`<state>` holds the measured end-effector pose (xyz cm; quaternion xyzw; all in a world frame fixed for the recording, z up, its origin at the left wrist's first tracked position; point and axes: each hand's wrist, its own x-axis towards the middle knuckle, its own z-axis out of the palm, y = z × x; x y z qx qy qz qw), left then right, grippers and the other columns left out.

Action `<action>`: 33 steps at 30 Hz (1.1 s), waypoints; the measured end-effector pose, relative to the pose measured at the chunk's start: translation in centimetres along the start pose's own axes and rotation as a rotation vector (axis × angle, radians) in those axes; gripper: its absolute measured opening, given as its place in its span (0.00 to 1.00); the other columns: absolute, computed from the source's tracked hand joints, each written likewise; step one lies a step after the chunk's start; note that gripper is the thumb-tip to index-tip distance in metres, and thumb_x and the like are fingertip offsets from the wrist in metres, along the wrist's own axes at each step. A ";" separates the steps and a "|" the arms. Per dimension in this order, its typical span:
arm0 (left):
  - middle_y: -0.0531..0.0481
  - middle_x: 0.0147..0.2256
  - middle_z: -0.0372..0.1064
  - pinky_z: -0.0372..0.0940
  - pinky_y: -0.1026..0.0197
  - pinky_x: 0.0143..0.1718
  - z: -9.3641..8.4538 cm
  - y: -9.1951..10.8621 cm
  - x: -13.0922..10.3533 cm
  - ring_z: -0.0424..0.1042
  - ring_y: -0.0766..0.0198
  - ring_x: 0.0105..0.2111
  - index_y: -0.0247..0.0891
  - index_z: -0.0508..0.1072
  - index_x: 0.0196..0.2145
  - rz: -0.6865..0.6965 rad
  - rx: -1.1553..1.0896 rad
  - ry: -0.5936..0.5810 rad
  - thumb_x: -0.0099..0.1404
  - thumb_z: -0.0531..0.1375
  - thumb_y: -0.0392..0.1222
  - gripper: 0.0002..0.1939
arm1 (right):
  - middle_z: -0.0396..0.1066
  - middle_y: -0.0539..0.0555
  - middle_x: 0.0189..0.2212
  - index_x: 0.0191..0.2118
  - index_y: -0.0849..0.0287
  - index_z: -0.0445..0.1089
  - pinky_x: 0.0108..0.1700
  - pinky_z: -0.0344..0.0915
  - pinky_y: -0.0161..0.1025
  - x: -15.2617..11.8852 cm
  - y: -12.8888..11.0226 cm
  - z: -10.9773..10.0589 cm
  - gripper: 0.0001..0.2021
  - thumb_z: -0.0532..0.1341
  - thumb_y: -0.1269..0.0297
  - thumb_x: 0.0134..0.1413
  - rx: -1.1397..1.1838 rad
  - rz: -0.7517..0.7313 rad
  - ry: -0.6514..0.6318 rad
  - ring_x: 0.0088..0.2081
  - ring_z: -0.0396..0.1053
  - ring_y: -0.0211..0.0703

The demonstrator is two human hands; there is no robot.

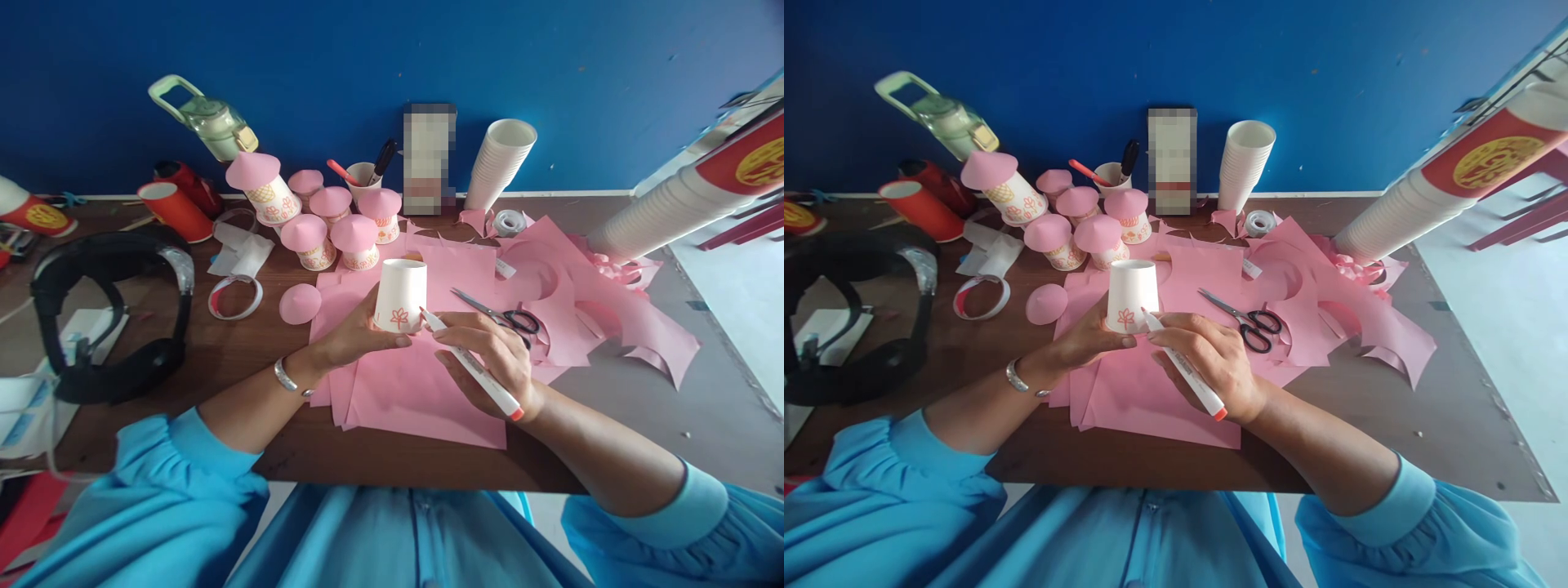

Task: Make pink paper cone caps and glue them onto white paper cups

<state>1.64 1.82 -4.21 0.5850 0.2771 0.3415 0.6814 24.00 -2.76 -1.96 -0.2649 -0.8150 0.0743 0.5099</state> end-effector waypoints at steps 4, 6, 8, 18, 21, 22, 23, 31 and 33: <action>0.44 0.47 0.75 0.68 0.51 0.50 0.0 0.2 -0.1 0.73 0.52 0.48 0.40 0.71 0.51 -0.030 0.039 -0.010 0.59 0.73 0.50 0.26 | 0.79 0.60 0.43 0.55 0.59 0.70 0.43 0.81 0.42 0.0 0.0 0.0 0.17 0.63 0.76 0.62 -0.010 -0.005 -0.007 0.44 0.81 0.47; 0.44 0.47 0.74 0.68 0.50 0.51 -0.1 0.3 -0.2 0.73 0.51 0.49 0.41 0.70 0.53 -0.022 0.026 -0.020 0.57 0.74 0.54 0.31 | 0.79 0.60 0.44 0.55 0.58 0.70 0.43 0.81 0.42 0.0 0.0 0.0 0.17 0.62 0.76 0.62 -0.021 -0.005 -0.016 0.44 0.81 0.47; 0.45 0.48 0.74 0.68 0.50 0.50 -0.1 0.1 -0.2 0.72 0.51 0.49 0.42 0.68 0.55 -0.016 0.020 -0.002 0.56 0.74 0.56 0.34 | 0.80 0.59 0.43 0.55 0.57 0.70 0.42 0.81 0.43 0.0 0.0 0.0 0.17 0.62 0.76 0.62 -0.027 -0.003 -0.019 0.44 0.81 0.47; 0.43 0.54 0.73 0.67 0.50 0.53 0.4 1.0 -0.1 0.72 0.49 0.53 0.42 0.69 0.58 -0.070 -0.001 0.021 0.61 0.72 0.48 0.30 | 0.79 0.59 0.42 0.54 0.58 0.70 0.40 0.80 0.42 0.2 0.0 -0.3 0.17 0.63 0.75 0.62 -0.017 -0.021 -0.036 0.42 0.81 0.46; 0.43 0.56 0.72 0.66 0.48 0.56 0.5 1.1 -0.2 0.69 0.47 0.58 0.43 0.67 0.60 -0.075 -0.033 0.030 0.62 0.71 0.48 0.31 | 0.79 0.59 0.43 0.55 0.57 0.70 0.42 0.80 0.43 0.1 0.0 -0.2 0.18 0.63 0.75 0.61 0.007 -0.015 -0.037 0.44 0.81 0.48; 0.42 0.56 0.71 0.66 0.48 0.56 0.5 1.0 -0.2 0.69 0.47 0.58 0.43 0.67 0.60 -0.087 -0.041 0.034 0.61 0.72 0.48 0.33 | 0.79 0.59 0.43 0.56 0.57 0.70 0.42 0.80 0.43 0.1 0.0 -0.2 0.18 0.63 0.75 0.62 0.013 -0.007 -0.039 0.44 0.81 0.48; 0.42 0.56 0.71 0.66 0.48 0.55 0.5 0.8 -0.2 0.69 0.47 0.58 0.43 0.66 0.60 -0.108 -0.039 0.035 0.59 0.73 0.49 0.35 | 0.79 0.59 0.44 0.56 0.56 0.70 0.42 0.80 0.43 0.1 0.0 -0.2 0.18 0.63 0.75 0.62 0.020 0.001 -0.042 0.44 0.81 0.47; 0.45 0.48 0.73 0.67 0.51 0.50 0.3 0.8 0.0 0.72 0.52 0.49 0.41 0.70 0.53 -0.124 0.059 0.023 0.58 0.74 0.49 0.29 | 0.79 0.57 0.40 0.55 0.56 0.70 0.39 0.80 0.45 0.2 0.1 -0.3 0.16 0.63 0.71 0.63 0.062 0.005 -0.023 0.40 0.80 0.48; 0.45 0.47 0.74 0.67 0.51 0.50 0.3 0.8 -0.1 0.72 0.53 0.48 0.40 0.70 0.52 -0.122 0.048 0.015 0.59 0.74 0.49 0.27 | 0.78 0.56 0.38 0.55 0.55 0.70 0.37 0.79 0.44 0.3 0.2 -0.5 0.15 0.62 0.69 0.64 0.048 0.012 -0.009 0.37 0.79 0.47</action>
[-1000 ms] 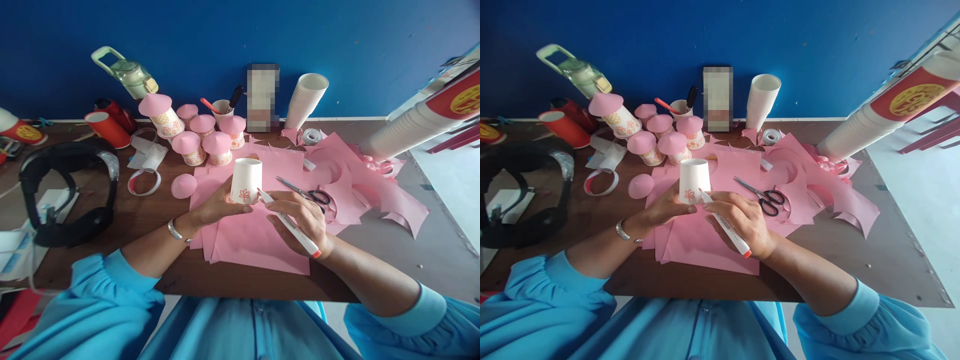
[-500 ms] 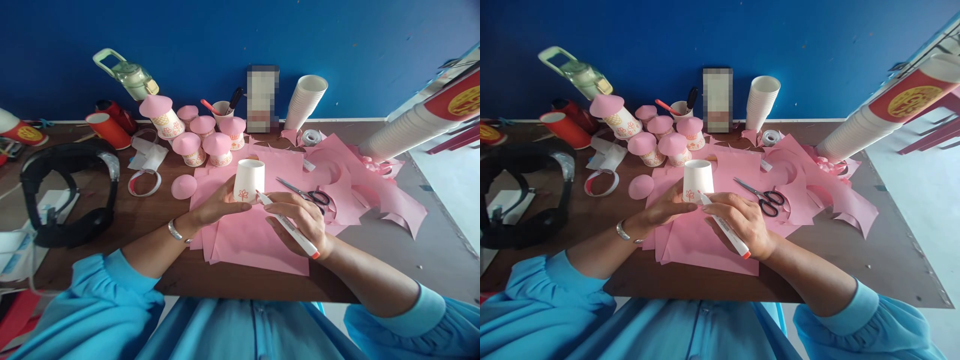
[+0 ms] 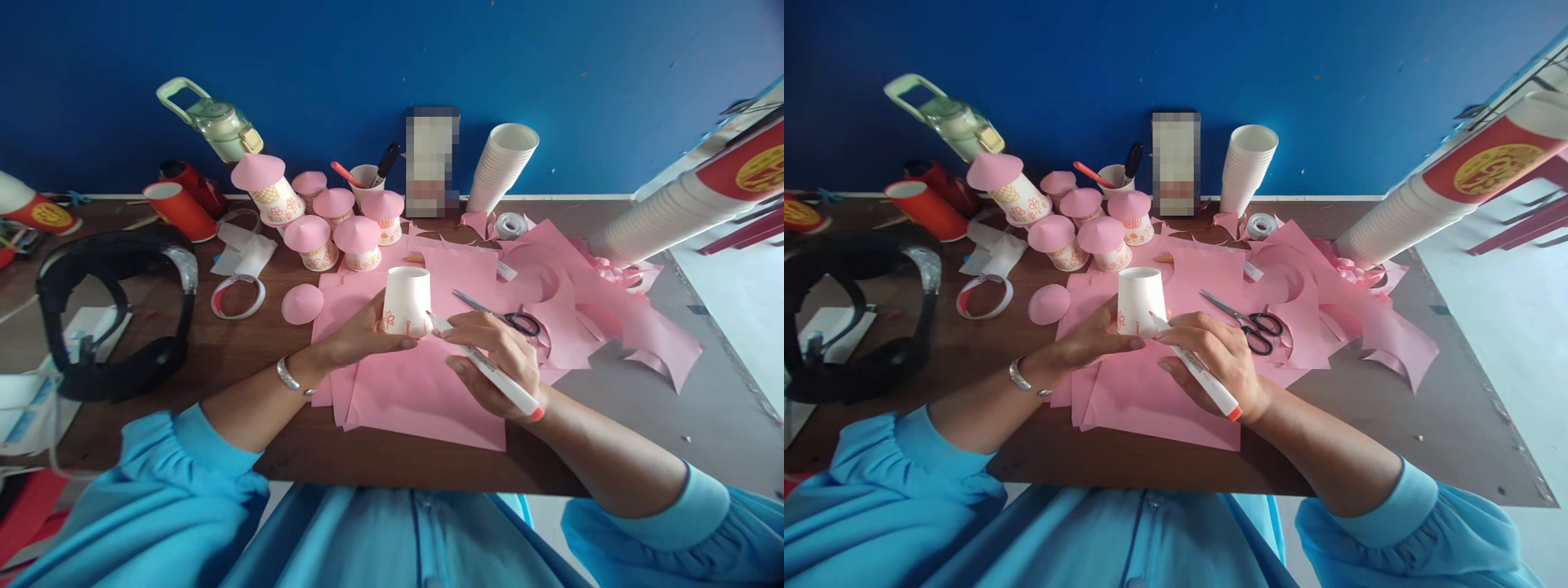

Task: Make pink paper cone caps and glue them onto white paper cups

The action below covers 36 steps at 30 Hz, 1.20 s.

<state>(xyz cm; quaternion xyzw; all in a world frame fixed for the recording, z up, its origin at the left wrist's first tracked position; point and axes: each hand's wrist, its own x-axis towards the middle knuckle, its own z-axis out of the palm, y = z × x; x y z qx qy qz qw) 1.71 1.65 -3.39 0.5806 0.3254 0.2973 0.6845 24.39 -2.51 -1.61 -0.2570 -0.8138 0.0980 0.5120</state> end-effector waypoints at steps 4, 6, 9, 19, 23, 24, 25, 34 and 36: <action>0.44 0.48 0.73 0.66 0.49 0.52 0.0 0.0 -0.1 0.72 0.53 0.49 0.40 0.70 0.54 -0.051 -0.025 0.009 0.58 0.74 0.49 0.30 | 0.77 0.56 0.36 0.52 0.57 0.71 0.36 0.79 0.43 0.1 0.1 -0.3 0.12 0.61 0.70 0.65 -0.026 0.017 0.018 0.37 0.78 0.46; 0.44 0.47 0.73 0.66 0.49 0.51 0.1 0.1 -0.1 0.72 0.53 0.48 0.39 0.70 0.53 -0.059 -0.024 0.020 0.58 0.74 0.49 0.30 | 0.77 0.56 0.35 0.50 0.58 0.71 0.35 0.78 0.43 0.1 0.1 -0.3 0.11 0.62 0.71 0.63 -0.012 -0.002 0.022 0.35 0.77 0.46; 0.43 0.48 0.72 0.66 0.49 0.50 0.3 0.3 -0.1 0.71 0.53 0.48 0.39 0.70 0.52 -0.064 -0.012 0.045 0.57 0.74 0.50 0.29 | 0.76 0.54 0.32 0.49 0.58 0.71 0.33 0.77 0.40 0.2 -0.1 -0.2 0.13 0.62 0.75 0.59 0.008 -0.013 -0.011 0.32 0.77 0.44; 0.44 0.46 0.71 0.67 0.52 0.47 0.5 0.6 0.2 0.71 0.52 0.48 0.39 0.69 0.51 -0.026 0.058 0.042 0.59 0.73 0.51 0.28 | 0.78 0.53 0.31 0.48 0.58 0.70 0.34 0.78 0.39 0.0 -0.3 0.6 0.13 0.64 0.75 0.58 -0.072 -0.039 -0.008 0.32 0.80 0.44; 0.45 0.45 0.71 0.68 0.54 0.45 0.5 0.5 0.2 0.71 0.53 0.46 0.38 0.69 0.51 -0.032 0.106 0.059 0.59 0.73 0.53 0.29 | 0.77 0.52 0.30 0.47 0.57 0.70 0.33 0.78 0.38 -0.1 -0.2 0.6 0.11 0.64 0.74 0.60 -0.095 -0.053 -0.014 0.31 0.79 0.43; 0.44 0.45 0.71 0.68 0.54 0.45 0.5 0.5 0.1 0.71 0.52 0.46 0.38 0.69 0.50 -0.037 0.116 0.060 0.58 0.73 0.53 0.29 | 0.77 0.52 0.30 0.47 0.58 0.70 0.32 0.78 0.38 -0.1 -0.2 0.6 0.11 0.64 0.75 0.60 -0.102 -0.059 -0.017 0.31 0.79 0.42; 0.44 0.46 0.71 0.68 0.54 0.44 0.5 0.5 0.1 0.71 0.52 0.46 0.38 0.69 0.50 -0.041 0.125 0.062 0.58 0.73 0.54 0.29 | 0.77 0.52 0.30 0.46 0.58 0.70 0.32 0.78 0.38 -0.1 -0.2 0.6 0.11 0.64 0.75 0.59 -0.107 -0.065 -0.021 0.30 0.78 0.42; 0.43 0.47 0.71 0.69 0.54 0.44 0.6 0.6 0.0 0.71 0.52 0.46 0.38 0.68 0.51 -0.053 0.180 0.066 0.58 0.73 0.54 0.30 | 0.76 0.53 0.29 0.46 0.59 0.70 0.31 0.76 0.39 -0.1 -0.1 0.8 0.11 0.64 0.77 0.59 -0.096 -0.074 -0.037 0.30 0.76 0.43; 0.43 0.47 0.71 0.69 0.55 0.43 0.6 0.7 0.1 0.71 0.53 0.45 0.37 0.68 0.51 -0.056 0.187 0.066 0.58 0.73 0.54 0.30 | 0.76 0.54 0.29 0.45 0.60 0.70 0.30 0.76 0.39 -0.1 -0.1 0.8 0.10 0.64 0.77 0.59 -0.102 -0.076 -0.044 0.30 0.76 0.43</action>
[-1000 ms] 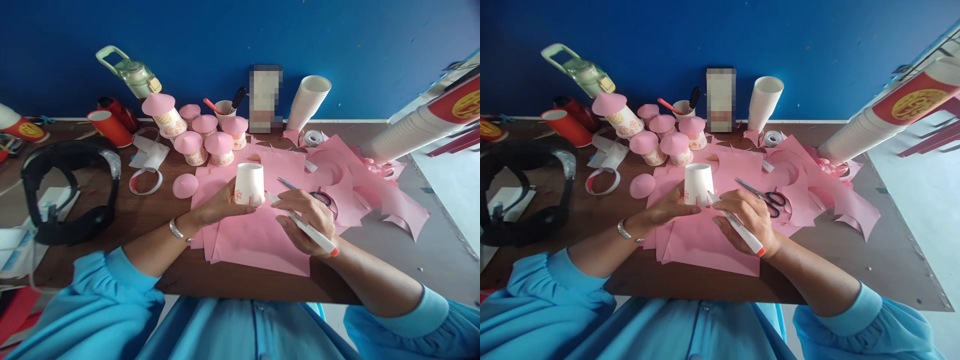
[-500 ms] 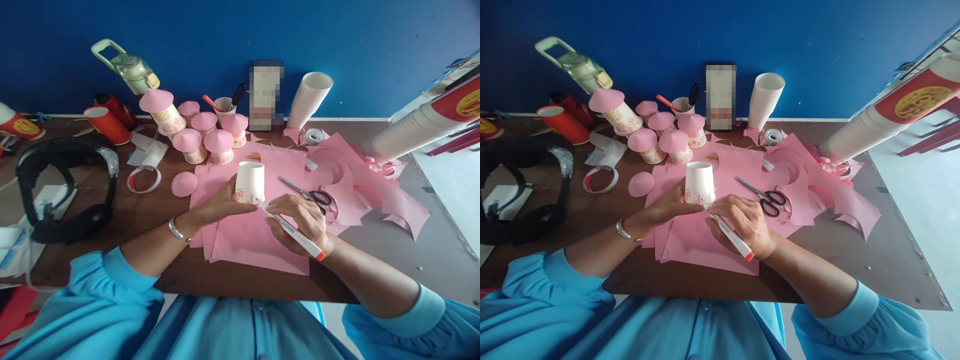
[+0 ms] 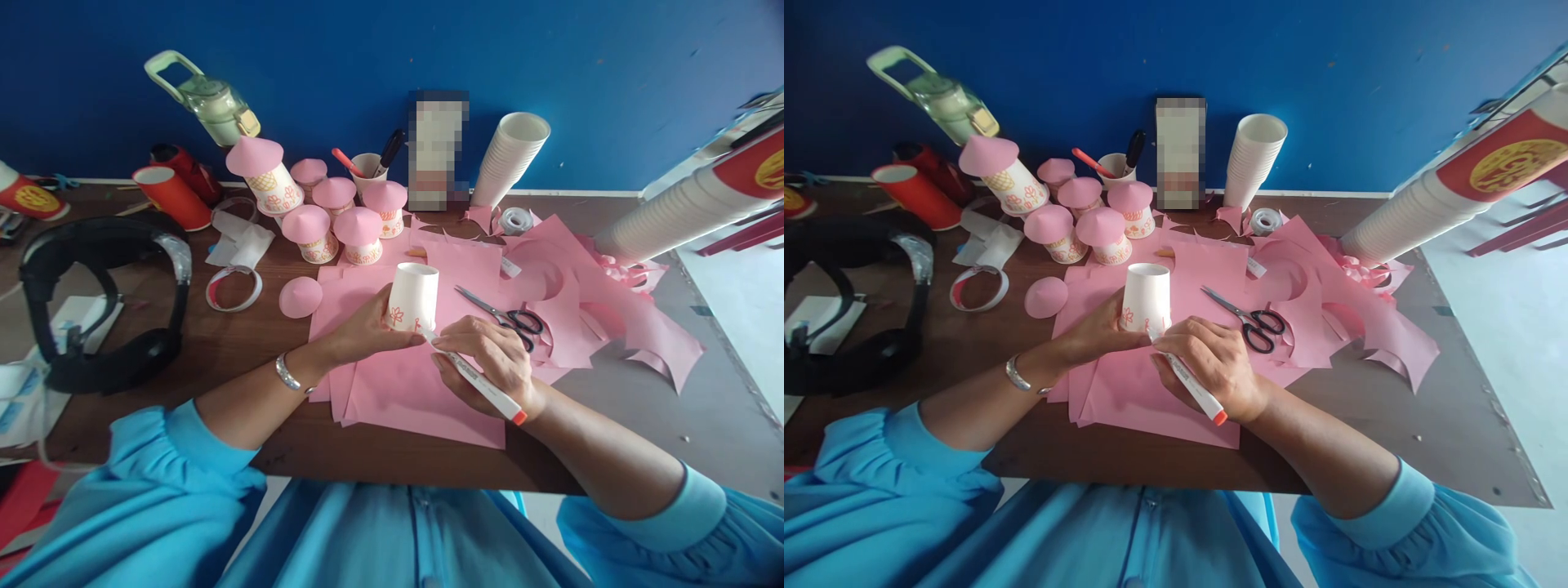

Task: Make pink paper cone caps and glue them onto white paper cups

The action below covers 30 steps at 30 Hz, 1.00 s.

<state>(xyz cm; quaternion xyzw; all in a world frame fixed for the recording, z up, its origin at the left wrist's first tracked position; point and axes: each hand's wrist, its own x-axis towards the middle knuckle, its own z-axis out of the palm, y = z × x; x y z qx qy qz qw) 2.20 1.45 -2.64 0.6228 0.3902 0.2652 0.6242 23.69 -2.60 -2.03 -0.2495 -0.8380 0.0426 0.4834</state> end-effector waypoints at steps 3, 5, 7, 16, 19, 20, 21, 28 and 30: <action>0.45 0.45 0.71 0.68 0.56 0.42 0.0 0.1 0.1 0.70 0.55 0.43 0.37 0.68 0.50 -0.015 0.015 -0.004 0.58 0.73 0.54 0.30 | 0.76 0.55 0.29 0.45 0.60 0.69 0.30 0.75 0.39 0.0 0.0 0.0 0.10 0.64 0.78 0.59 -0.002 0.005 -0.008 0.29 0.76 0.43; 0.46 0.44 0.70 0.68 0.57 0.41 0.0 0.1 0.1 0.70 0.57 0.42 0.37 0.68 0.50 -0.028 0.024 -0.005 0.58 0.73 0.53 0.29 | 0.76 0.54 0.29 0.45 0.60 0.69 0.30 0.75 0.39 0.0 0.0 0.0 0.10 0.64 0.77 0.59 -0.004 0.013 -0.013 0.29 0.76 0.43; 0.47 0.44 0.70 0.67 0.58 0.41 0.0 0.1 0.0 0.70 0.58 0.42 0.37 0.68 0.49 -0.037 0.026 -0.006 0.58 0.73 0.53 0.29 | 0.76 0.54 0.29 0.45 0.59 0.69 0.30 0.76 0.39 0.0 0.0 0.0 0.10 0.64 0.77 0.59 -0.006 0.018 -0.014 0.29 0.75 0.43; 0.48 0.40 0.71 0.67 0.60 0.38 0.0 0.0 0.1 0.70 0.60 0.39 0.37 0.69 0.45 -0.005 0.049 -0.011 0.58 0.73 0.55 0.27 | 0.76 0.53 0.30 0.45 0.58 0.69 0.30 0.76 0.38 0.0 -0.1 0.0 0.10 0.63 0.77 0.60 -0.019 0.029 -0.024 0.29 0.76 0.41; 0.48 0.40 0.71 0.67 0.60 0.38 0.0 -0.1 0.2 0.71 0.59 0.40 0.38 0.69 0.45 0.002 0.057 -0.007 0.58 0.73 0.55 0.27 | 0.76 0.53 0.30 0.45 0.57 0.69 0.30 0.75 0.38 0.0 -0.1 0.0 0.10 0.63 0.77 0.61 -0.019 0.034 -0.031 0.30 0.76 0.41; 0.48 0.40 0.71 0.67 0.60 0.37 0.0 -0.2 0.3 0.71 0.59 0.40 0.38 0.69 0.45 0.007 0.058 -0.007 0.57 0.73 0.55 0.27 | 0.76 0.53 0.30 0.45 0.57 0.69 0.30 0.75 0.38 0.0 -0.1 0.0 0.10 0.63 0.77 0.61 -0.018 0.036 -0.034 0.30 0.76 0.41; 0.48 0.40 0.72 0.67 0.60 0.37 0.0 -0.2 0.3 0.71 0.59 0.40 0.38 0.69 0.45 0.010 0.058 -0.007 0.57 0.73 0.55 0.27 | 0.76 0.53 0.30 0.45 0.57 0.69 0.30 0.75 0.38 0.0 -0.1 0.0 0.10 0.63 0.76 0.61 -0.017 0.038 -0.036 0.30 0.76 0.41; 0.48 0.38 0.72 0.67 0.61 0.36 0.3 0.5 0.3 0.71 0.60 0.38 0.37 0.69 0.44 -0.017 0.039 0.006 0.54 0.74 0.53 0.27 | 0.76 0.52 0.30 0.46 0.57 0.68 0.30 0.74 0.37 0.0 -0.2 0.2 0.10 0.62 0.77 0.61 -0.019 0.037 -0.044 0.29 0.75 0.40; 0.49 0.38 0.72 0.66 0.61 0.35 0.4 0.5 0.3 0.70 0.60 0.38 0.37 0.69 0.44 -0.008 0.041 0.000 0.54 0.74 0.52 0.27 | 0.76 0.52 0.30 0.46 0.57 0.68 0.30 0.74 0.37 0.1 -0.2 0.2 0.11 0.62 0.77 0.61 -0.013 0.036 -0.042 0.29 0.75 0.41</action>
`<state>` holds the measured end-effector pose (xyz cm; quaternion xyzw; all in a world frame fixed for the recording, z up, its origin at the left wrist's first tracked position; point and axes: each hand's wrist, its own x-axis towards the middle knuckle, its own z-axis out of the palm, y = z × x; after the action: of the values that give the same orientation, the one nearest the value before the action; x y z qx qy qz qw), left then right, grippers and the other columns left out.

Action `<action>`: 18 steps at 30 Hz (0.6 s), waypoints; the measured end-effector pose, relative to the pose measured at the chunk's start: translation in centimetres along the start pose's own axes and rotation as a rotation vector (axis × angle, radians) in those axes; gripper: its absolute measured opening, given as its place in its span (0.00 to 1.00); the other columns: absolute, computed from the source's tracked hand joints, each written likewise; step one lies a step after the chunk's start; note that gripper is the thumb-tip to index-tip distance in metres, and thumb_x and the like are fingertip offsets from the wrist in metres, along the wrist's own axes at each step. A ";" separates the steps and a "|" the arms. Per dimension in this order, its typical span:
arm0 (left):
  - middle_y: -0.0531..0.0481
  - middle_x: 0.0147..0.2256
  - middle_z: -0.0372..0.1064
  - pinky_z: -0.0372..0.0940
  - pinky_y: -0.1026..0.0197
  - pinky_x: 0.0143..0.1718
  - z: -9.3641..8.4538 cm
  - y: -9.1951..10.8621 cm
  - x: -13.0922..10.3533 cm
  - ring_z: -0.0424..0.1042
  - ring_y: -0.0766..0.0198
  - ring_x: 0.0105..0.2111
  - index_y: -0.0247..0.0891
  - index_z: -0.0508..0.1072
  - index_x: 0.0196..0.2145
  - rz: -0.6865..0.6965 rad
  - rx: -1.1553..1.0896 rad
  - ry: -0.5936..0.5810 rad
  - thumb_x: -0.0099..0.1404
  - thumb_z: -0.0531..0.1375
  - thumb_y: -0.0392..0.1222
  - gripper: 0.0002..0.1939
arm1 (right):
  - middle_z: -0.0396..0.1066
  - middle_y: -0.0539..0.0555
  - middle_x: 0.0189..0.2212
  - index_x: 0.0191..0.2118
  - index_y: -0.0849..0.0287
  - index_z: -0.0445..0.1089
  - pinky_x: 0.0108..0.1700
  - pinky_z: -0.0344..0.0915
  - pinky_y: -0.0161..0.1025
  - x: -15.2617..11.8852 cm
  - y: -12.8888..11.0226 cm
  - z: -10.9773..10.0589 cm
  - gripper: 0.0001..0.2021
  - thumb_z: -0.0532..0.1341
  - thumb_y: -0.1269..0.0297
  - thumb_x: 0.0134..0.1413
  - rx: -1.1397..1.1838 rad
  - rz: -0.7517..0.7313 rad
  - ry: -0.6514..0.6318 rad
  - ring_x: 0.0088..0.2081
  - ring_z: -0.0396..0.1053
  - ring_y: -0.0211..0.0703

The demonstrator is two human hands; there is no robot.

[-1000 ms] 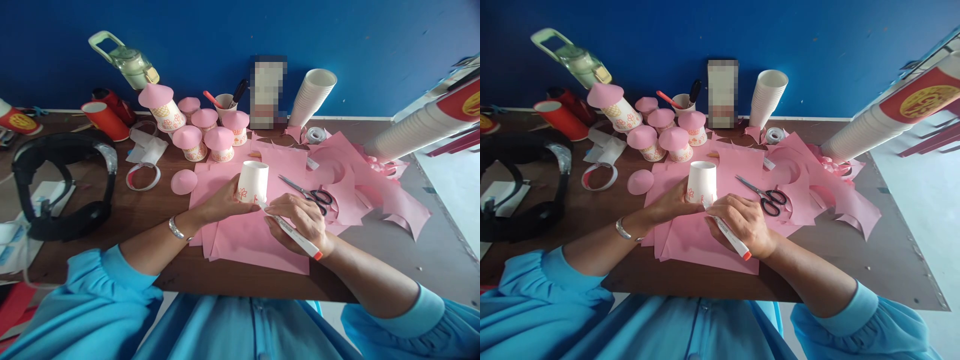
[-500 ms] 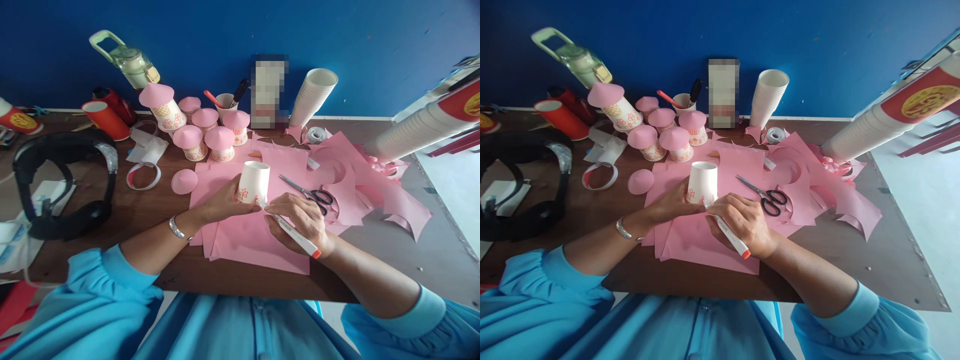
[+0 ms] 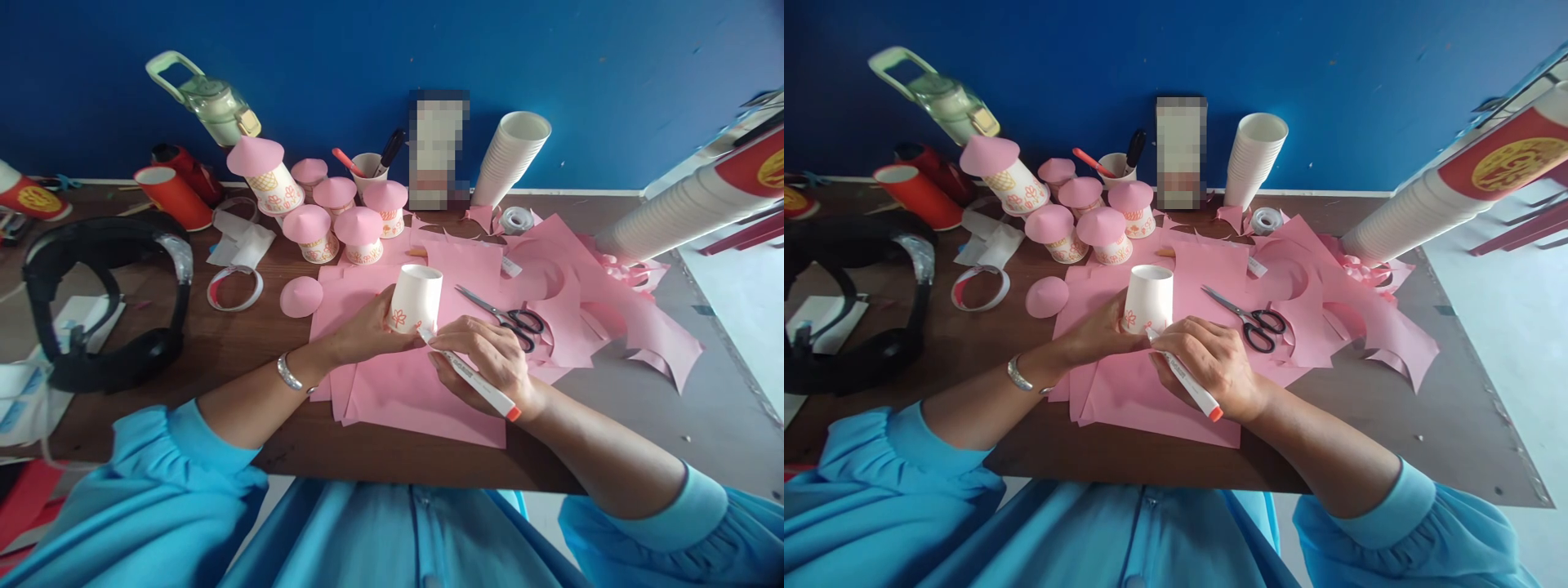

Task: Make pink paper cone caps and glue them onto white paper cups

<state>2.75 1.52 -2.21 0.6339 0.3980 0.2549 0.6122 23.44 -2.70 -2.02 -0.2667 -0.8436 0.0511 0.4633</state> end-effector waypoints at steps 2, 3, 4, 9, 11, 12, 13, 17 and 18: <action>0.49 0.39 0.72 0.67 0.61 0.36 0.0 -0.1 0.0 0.71 0.60 0.39 0.38 0.69 0.45 0.008 0.005 -0.009 0.54 0.74 0.52 0.27 | 0.76 0.52 0.30 0.47 0.57 0.68 0.30 0.75 0.38 0.0 0.0 0.0 0.12 0.62 0.77 0.60 0.014 -0.007 0.005 0.30 0.76 0.41; 0.48 0.40 0.72 0.67 0.61 0.36 0.0 -0.1 0.0 0.71 0.59 0.39 0.38 0.69 0.46 0.010 0.011 -0.011 0.55 0.74 0.52 0.27 | 0.76 0.53 0.30 0.47 0.57 0.68 0.31 0.75 0.38 0.0 0.0 0.0 0.13 0.62 0.78 0.60 0.021 -0.010 0.006 0.30 0.76 0.41; 0.48 0.40 0.72 0.67 0.61 0.36 -0.1 -0.2 0.1 0.71 0.59 0.39 0.38 0.69 0.46 0.010 0.021 -0.011 0.55 0.74 0.52 0.27 | 0.76 0.53 0.30 0.48 0.57 0.68 0.31 0.75 0.38 0.0 0.1 0.0 0.13 0.62 0.78 0.59 0.025 -0.012 0.005 0.31 0.77 0.42; 0.46 0.43 0.73 0.69 0.60 0.37 -0.2 -0.5 0.1 0.73 0.57 0.41 0.38 0.69 0.48 0.015 0.036 -0.012 0.55 0.74 0.53 0.29 | 0.77 0.53 0.31 0.48 0.57 0.68 0.31 0.76 0.38 0.1 0.1 0.0 0.14 0.63 0.79 0.59 0.031 -0.009 0.007 0.31 0.77 0.42; 0.46 0.42 0.74 0.69 0.60 0.37 -0.2 -0.5 0.1 0.73 0.56 0.41 0.38 0.69 0.48 0.013 0.030 -0.018 0.55 0.74 0.54 0.30 | 0.77 0.53 0.31 0.48 0.57 0.69 0.31 0.76 0.38 0.1 0.1 0.0 0.14 0.63 0.79 0.59 0.028 -0.004 0.012 0.30 0.77 0.42; 0.46 0.41 0.74 0.69 0.60 0.37 -0.2 -0.5 0.1 0.73 0.56 0.41 0.37 0.70 0.47 0.012 0.029 -0.023 0.55 0.74 0.55 0.29 | 0.77 0.53 0.31 0.47 0.57 0.69 0.31 0.76 0.38 0.0 0.1 0.0 0.13 0.63 0.79 0.59 0.026 0.001 0.014 0.30 0.77 0.41; 0.46 0.41 0.74 0.69 0.60 0.37 -0.2 -0.5 0.1 0.73 0.56 0.41 0.37 0.70 0.47 0.011 0.028 -0.028 0.55 0.74 0.55 0.29 | 0.76 0.53 0.31 0.47 0.57 0.69 0.32 0.76 0.38 0.0 0.1 0.0 0.13 0.63 0.78 0.59 0.022 0.005 0.014 0.30 0.77 0.41; 0.47 0.41 0.74 0.69 0.59 0.37 -0.2 -0.6 0.0 0.73 0.57 0.40 0.38 0.70 0.47 0.007 0.033 -0.021 0.55 0.74 0.55 0.29 | 0.76 0.52 0.30 0.46 0.57 0.69 0.31 0.75 0.38 0.0 0.1 0.0 0.11 0.63 0.77 0.60 0.004 0.015 0.026 0.30 0.76 0.41; 0.47 0.41 0.74 0.70 0.59 0.37 -0.2 -0.6 0.0 0.73 0.57 0.40 0.38 0.70 0.47 0.006 0.041 -0.020 0.55 0.74 0.55 0.29 | 0.76 0.52 0.30 0.46 0.57 0.69 0.31 0.75 0.38 -0.1 0.1 0.0 0.11 0.63 0.77 0.60 0.000 0.014 0.029 0.30 0.76 0.41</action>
<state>2.47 1.63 -2.76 0.6500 0.3952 0.2424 0.6021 23.54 -2.64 -2.07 -0.2732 -0.8348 0.0505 0.4753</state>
